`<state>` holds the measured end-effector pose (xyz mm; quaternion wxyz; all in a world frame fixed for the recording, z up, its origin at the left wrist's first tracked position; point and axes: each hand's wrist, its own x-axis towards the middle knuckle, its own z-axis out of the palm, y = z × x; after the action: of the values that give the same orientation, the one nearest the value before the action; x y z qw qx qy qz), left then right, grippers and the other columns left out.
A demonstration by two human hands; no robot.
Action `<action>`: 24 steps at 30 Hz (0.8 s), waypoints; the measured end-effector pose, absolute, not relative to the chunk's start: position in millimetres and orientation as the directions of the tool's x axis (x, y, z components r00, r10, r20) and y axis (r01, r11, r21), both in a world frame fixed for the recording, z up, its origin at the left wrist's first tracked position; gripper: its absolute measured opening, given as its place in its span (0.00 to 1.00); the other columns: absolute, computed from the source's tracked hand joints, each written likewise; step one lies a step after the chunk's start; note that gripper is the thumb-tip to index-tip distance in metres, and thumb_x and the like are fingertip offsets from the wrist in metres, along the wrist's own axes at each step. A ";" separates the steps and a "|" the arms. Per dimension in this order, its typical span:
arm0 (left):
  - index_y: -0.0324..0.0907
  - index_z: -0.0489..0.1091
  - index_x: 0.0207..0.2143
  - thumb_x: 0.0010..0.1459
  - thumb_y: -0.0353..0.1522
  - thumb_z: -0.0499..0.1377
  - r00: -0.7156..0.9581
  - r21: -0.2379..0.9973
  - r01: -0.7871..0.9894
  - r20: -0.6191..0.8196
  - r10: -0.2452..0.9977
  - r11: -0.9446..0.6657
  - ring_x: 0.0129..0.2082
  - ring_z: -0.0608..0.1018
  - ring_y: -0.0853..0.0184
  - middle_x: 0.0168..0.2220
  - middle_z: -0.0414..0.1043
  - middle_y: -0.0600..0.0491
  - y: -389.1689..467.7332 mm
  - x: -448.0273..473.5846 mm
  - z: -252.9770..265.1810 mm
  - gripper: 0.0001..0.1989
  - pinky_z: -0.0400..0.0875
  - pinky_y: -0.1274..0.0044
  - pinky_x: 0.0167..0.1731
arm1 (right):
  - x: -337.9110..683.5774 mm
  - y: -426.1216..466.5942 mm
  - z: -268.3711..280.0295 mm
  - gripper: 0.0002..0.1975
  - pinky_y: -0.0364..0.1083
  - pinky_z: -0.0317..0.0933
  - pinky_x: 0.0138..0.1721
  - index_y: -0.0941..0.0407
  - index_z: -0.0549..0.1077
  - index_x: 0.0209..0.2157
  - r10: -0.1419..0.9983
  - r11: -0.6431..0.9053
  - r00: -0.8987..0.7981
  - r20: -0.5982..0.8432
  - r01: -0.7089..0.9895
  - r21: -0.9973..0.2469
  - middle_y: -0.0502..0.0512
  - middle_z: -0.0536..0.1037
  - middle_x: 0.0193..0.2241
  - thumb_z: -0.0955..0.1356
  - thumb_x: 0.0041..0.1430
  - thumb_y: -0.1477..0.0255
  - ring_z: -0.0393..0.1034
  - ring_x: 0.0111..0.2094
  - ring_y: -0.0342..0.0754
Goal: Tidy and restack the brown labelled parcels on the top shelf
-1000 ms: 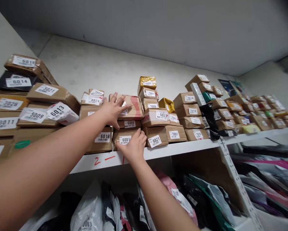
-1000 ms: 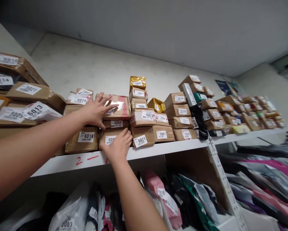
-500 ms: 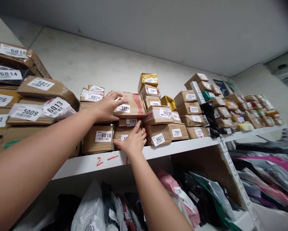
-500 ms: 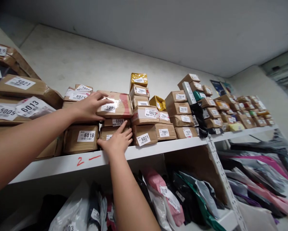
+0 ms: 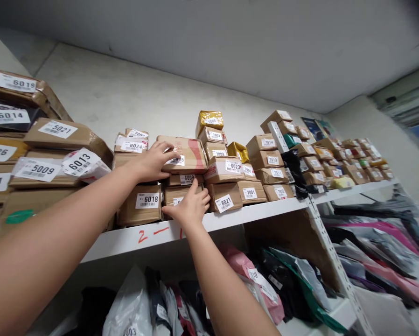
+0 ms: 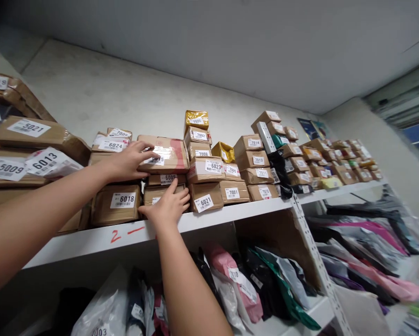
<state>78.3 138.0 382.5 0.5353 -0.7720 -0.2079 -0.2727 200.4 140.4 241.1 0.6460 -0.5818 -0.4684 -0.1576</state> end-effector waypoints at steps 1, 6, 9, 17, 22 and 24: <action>0.40 0.67 0.56 0.49 0.33 0.65 0.765 -0.715 0.612 0.643 0.027 -0.338 0.60 0.63 0.47 0.59 0.59 0.38 139.2 78.2 383.0 0.30 0.62 0.56 0.58 | 200.1 136.0 240.5 0.65 0.66 0.51 0.59 0.61 0.49 0.65 0.323 0.283 0.519 0.791 0.745 -0.604 0.84 0.55 0.59 0.80 0.26 0.59 0.54 0.60 0.76; 0.39 0.67 0.56 0.50 0.36 0.63 0.767 -0.722 0.596 0.642 -0.016 -0.351 0.60 0.63 0.46 0.59 0.59 0.38 145.9 76.3 384.7 0.29 0.60 0.56 0.59 | 201.0 101.9 235.6 0.64 0.67 0.48 0.60 0.62 0.50 0.64 0.255 0.332 0.520 0.815 0.745 -0.579 0.82 0.55 0.60 0.78 0.26 0.59 0.51 0.61 0.75; 0.40 0.66 0.57 0.52 0.37 0.60 0.764 -0.725 0.582 0.643 -0.058 -0.368 0.60 0.63 0.47 0.60 0.59 0.38 148.5 73.7 384.6 0.29 0.59 0.56 0.60 | 202.5 75.3 231.2 0.63 0.68 0.47 0.60 0.60 0.50 0.65 0.187 0.349 0.499 0.846 0.771 -0.532 0.80 0.55 0.60 0.77 0.27 0.58 0.50 0.61 0.76; 0.41 0.65 0.58 0.51 0.36 0.61 0.798 -0.761 0.526 0.596 -0.090 -0.380 0.60 0.63 0.48 0.61 0.59 0.38 153.6 68.2 386.5 0.30 0.60 0.56 0.59 | 209.0 58.9 236.0 0.70 0.73 0.43 0.59 0.62 0.38 0.66 0.252 0.272 0.422 0.871 0.833 -0.482 0.86 0.47 0.63 0.77 0.29 0.51 0.43 0.64 0.82; 0.44 0.65 0.59 0.49 0.30 0.62 0.771 -0.725 0.569 0.634 -0.053 -0.388 0.59 0.62 0.46 0.61 0.57 0.41 153.0 72.6 385.1 0.32 0.59 0.54 0.60 | 222.1 47.3 245.7 0.66 0.70 0.52 0.56 0.59 0.44 0.65 0.253 0.247 0.423 0.870 0.841 -0.481 0.78 0.58 0.55 0.77 0.30 0.50 0.54 0.58 0.78; 0.44 0.65 0.59 0.49 0.30 0.62 0.754 -0.708 0.584 0.655 -0.058 -0.398 0.59 0.62 0.47 0.61 0.56 0.43 152.4 74.3 383.4 0.32 0.59 0.55 0.60 | 228.3 24.7 240.3 0.63 0.71 0.53 0.54 0.58 0.47 0.65 0.157 0.299 0.389 0.908 0.857 -0.420 0.75 0.60 0.54 0.75 0.32 0.47 0.54 0.58 0.78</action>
<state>74.3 152.4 383.4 0.5219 -0.7775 -0.1691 -0.3075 228.3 24.7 240.3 0.6461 -0.5266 -0.4816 -0.2708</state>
